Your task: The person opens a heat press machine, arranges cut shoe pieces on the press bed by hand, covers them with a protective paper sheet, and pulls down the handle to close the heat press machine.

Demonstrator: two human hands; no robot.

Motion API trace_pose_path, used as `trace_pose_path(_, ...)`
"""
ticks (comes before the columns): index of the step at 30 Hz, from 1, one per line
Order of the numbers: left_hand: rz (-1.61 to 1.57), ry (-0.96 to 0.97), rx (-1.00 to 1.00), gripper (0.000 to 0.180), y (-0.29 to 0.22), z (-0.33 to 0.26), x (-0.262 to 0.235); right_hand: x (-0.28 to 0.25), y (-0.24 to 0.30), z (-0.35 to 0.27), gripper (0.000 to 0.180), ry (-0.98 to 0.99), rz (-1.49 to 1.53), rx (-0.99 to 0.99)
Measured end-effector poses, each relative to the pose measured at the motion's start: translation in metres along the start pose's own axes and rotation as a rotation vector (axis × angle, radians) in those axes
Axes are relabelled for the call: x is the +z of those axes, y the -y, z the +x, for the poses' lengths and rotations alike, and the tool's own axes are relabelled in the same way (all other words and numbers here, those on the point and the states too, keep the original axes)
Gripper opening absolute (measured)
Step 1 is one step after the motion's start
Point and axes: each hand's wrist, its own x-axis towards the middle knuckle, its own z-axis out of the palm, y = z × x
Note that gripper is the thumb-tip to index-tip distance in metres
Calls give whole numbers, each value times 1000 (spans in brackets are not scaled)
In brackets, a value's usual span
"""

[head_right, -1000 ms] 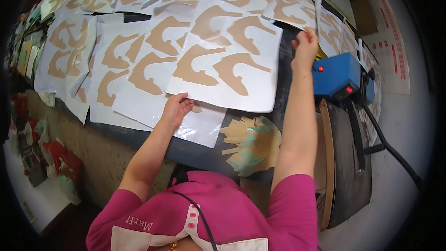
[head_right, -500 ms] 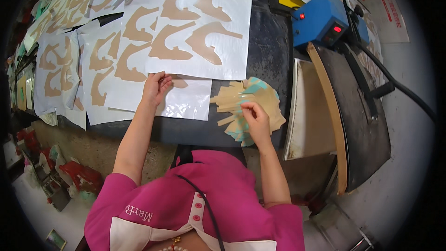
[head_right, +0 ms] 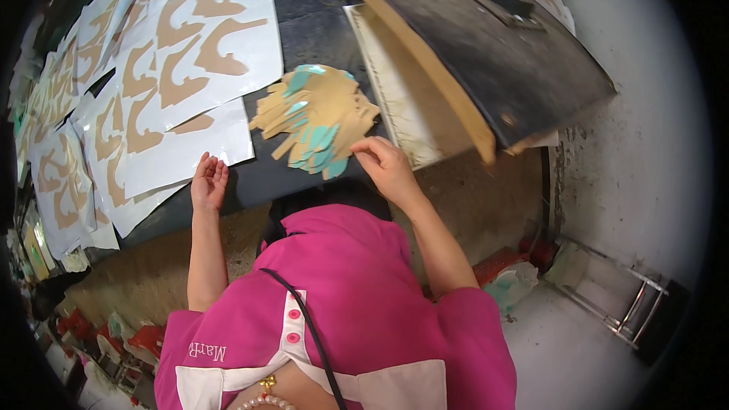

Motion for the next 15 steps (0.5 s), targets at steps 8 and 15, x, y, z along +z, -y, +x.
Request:
trace_pose_path(8, -11, 34, 16, 29, 86, -41, 32, -145, -71, -23, 15, -449, -8, -22)
trace_pose_path(15, 19, -69, -9, 30, 170, -100, 35, -332, -280, -22, 25, -941, -219, 120)
